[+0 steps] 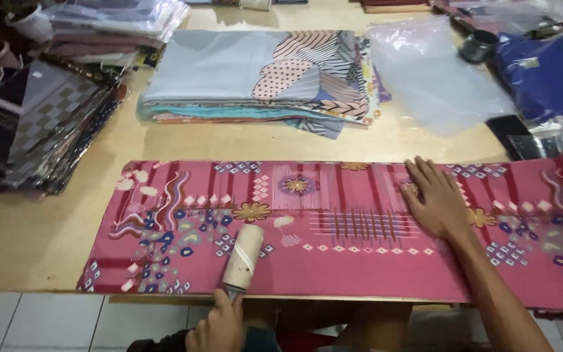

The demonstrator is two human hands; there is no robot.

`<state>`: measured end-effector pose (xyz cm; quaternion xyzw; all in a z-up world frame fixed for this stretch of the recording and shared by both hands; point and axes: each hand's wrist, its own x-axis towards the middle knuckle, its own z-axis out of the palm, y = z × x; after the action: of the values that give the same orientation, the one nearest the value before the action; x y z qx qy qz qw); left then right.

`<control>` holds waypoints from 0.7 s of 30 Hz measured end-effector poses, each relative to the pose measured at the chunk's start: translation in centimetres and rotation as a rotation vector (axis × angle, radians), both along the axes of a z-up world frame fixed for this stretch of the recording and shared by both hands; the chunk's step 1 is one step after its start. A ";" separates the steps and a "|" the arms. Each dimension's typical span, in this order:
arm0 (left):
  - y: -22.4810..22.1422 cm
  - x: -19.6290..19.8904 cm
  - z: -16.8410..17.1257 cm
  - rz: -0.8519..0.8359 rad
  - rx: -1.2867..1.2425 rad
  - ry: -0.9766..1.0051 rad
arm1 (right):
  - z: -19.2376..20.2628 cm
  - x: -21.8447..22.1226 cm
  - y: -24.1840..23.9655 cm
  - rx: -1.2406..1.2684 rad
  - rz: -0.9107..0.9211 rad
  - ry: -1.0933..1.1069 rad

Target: Using a lint roller to clean a piece of patterned fabric on a work table.

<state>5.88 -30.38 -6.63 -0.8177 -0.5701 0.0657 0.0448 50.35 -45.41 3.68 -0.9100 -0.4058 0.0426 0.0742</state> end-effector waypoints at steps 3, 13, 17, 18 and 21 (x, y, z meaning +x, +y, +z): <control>2.1 -0.7 2.6 0.026 -0.019 0.073 | 0.1 -0.1 0.3 0.019 0.017 0.006; 9.1 -3.4 10.4 0.252 -0.436 0.101 | -0.2 0.3 0.0 0.022 0.014 -0.009; 11.9 -6.4 7.5 0.285 -0.347 0.147 | -0.2 0.3 0.1 0.016 0.011 -0.015; 12.6 -7.2 6.9 0.286 -0.302 0.140 | 0.0 0.2 0.1 0.014 0.012 -0.004; 14.5 -9.1 6.4 0.312 -0.268 0.106 | 0.2 0.0 0.2 0.027 0.015 0.001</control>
<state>-3.23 -15.83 -0.19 -0.7135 -0.6729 0.1901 -0.0451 50.30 -45.25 3.83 -0.9058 -0.4131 0.0382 0.0863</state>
